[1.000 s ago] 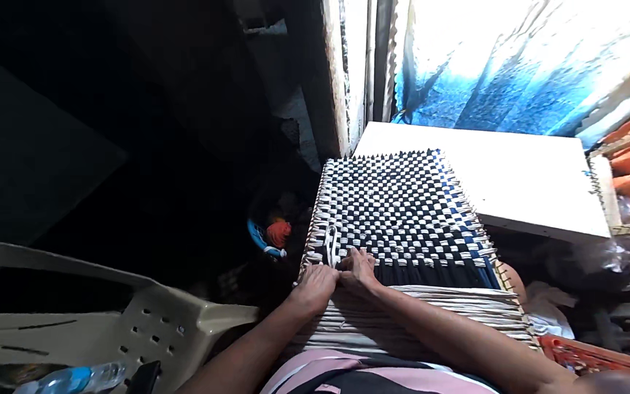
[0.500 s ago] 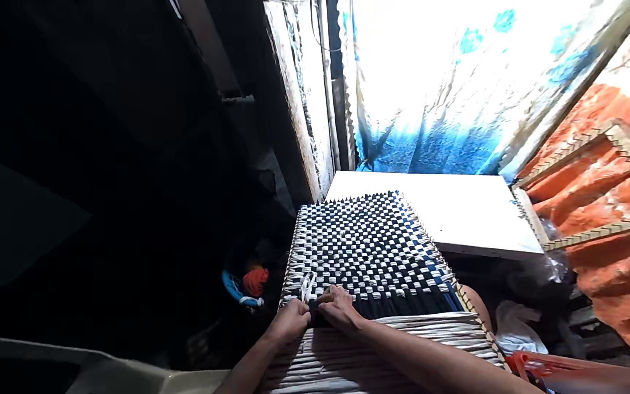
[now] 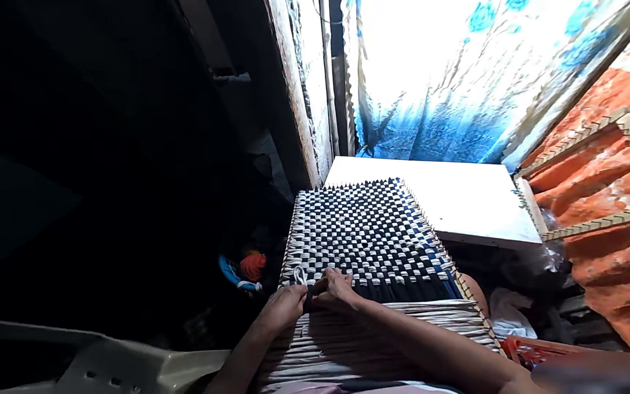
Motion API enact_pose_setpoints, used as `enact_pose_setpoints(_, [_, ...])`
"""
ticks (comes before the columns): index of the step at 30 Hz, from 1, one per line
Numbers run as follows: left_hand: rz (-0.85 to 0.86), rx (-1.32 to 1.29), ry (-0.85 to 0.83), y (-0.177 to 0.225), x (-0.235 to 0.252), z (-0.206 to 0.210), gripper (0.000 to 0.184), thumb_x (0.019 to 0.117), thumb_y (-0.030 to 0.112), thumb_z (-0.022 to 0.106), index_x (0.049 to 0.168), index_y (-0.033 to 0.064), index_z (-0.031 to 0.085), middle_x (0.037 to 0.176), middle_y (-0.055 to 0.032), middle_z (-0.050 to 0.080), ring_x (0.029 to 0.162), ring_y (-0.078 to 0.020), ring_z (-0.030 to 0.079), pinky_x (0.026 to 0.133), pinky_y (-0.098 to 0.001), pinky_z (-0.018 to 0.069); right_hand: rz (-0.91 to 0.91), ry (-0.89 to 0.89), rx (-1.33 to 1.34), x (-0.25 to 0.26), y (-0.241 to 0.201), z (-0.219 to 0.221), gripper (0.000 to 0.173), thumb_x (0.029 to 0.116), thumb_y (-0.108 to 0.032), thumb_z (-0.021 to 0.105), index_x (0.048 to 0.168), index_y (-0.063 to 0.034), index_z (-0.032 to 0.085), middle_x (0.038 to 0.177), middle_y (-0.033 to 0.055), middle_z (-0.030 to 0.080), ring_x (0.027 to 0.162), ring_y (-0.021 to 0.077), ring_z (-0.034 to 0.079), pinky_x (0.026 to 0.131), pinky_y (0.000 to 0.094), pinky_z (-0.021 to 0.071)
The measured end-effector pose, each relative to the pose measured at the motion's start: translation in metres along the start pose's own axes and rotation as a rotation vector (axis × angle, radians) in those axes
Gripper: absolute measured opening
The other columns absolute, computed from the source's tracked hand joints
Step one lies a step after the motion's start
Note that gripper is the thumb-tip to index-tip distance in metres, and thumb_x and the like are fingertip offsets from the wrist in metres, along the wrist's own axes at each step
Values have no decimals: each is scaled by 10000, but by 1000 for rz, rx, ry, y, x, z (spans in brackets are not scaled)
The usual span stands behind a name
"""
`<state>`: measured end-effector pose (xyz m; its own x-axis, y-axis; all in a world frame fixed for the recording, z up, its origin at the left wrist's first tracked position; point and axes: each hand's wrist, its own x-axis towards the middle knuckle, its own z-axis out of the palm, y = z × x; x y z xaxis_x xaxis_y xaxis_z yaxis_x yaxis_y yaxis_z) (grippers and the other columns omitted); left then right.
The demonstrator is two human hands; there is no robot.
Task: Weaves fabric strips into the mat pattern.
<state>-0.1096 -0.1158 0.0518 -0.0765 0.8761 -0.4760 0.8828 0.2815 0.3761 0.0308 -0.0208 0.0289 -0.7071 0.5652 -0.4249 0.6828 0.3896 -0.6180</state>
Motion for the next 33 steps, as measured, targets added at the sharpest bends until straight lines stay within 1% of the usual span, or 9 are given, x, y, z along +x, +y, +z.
enact_pose_setpoints(5, [159, -186, 64, -22, 0, 4, 261, 1042, 68, 506, 1195, -34, 691, 1187, -225, 691, 1171, -337, 647, 1074, -505, 459, -336, 304, -297, -20, -16, 12, 211, 923, -158, 599, 981, -19, 746, 1302, 189, 617, 1305, 381, 496, 1009, 631, 332])
enact_pose_setpoints(11, [248, -322, 130, -32, 4, 7, 225, 1018, 114, 564, 1024, -34, 733, 1043, -169, 722, 1017, -236, 676, 979, -437, 505, -384, -29, -250, -21, -19, -30, 314, 972, -292, 638, 1016, 12, 706, 1298, 174, 626, 1314, 370, 493, 1037, 659, 306])
enact_pose_setpoints(13, [189, -311, 155, -26, 4, 10, 222, 1007, 142, 594, 996, -33, 731, 990, -164, 709, 968, -241, 663, 942, -435, 502, -493, -111, -121, -18, -3, -40, 341, 972, -310, 680, 1012, 26, 715, 1161, 198, 669, 1177, 358, 576, 1041, 617, 345])
enact_pose_setpoints(15, [169, -269, 208, -19, 2, 13, 208, 995, 139, 602, 1006, -28, 725, 987, -167, 706, 970, -260, 664, 934, -442, 506, -542, -164, -39, -23, 9, -47, 318, 986, -285, 667, 942, 27, 704, 935, 152, 675, 911, 254, 639, 878, 484, 490])
enact_pose_setpoints(17, [220, -174, 309, -17, 0, 18, 188, 955, 99, 648, 1060, -37, 726, 1055, -200, 709, 1063, -328, 663, 1005, -471, 493, -496, -185, 51, -35, 15, -62, 260, 1002, -240, 647, 967, 14, 693, 868, 90, 660, 799, 134, 608, 782, 354, 515])
enact_pose_setpoints(19, [251, -94, 379, -19, -1, 19, 240, 910, 99, 707, 1095, -54, 702, 1108, -236, 682, 1124, -392, 635, 1036, -509, 483, -398, -90, 74, -49, 26, -88, 200, 1021, -208, 631, 995, -16, 681, 829, 45, 631, 742, 88, 565, 727, 311, 491])
enact_pose_setpoints(21, [235, -72, 367, -19, -3, 16, 281, 904, 113, 732, 1119, -60, 678, 1124, -234, 672, 1121, -383, 637, 1027, -494, 492, -301, 90, 53, -62, 48, -119, 135, 1016, -156, 646, 989, -44, 717, 779, 44, 651, 674, 112, 572, 660, 347, 506])
enact_pose_setpoints(24, [236, -64, 340, -21, -3, 17, 236, 924, 104, 703, 1105, -47, 700, 1115, -215, 692, 1122, -359, 652, 1039, -481, 488, -238, 234, 0, -79, 89, -149, 151, 986, -138, 689, 852, -72, 704, 689, 46, 623, 603, 155, 556, 592, 399, 472])
enact_pose_setpoints(33, [231, -134, 300, -24, 5, 9, 154, 954, 101, 681, 1040, 10, 769, 1071, -164, 732, 1093, -287, 679, 1032, -440, 496, -257, -27, -83, -124, 126, -136, 174, 996, -239, 661, 948, -104, 759, 783, 16, 676, 702, 108, 594, 693, 391, 491])
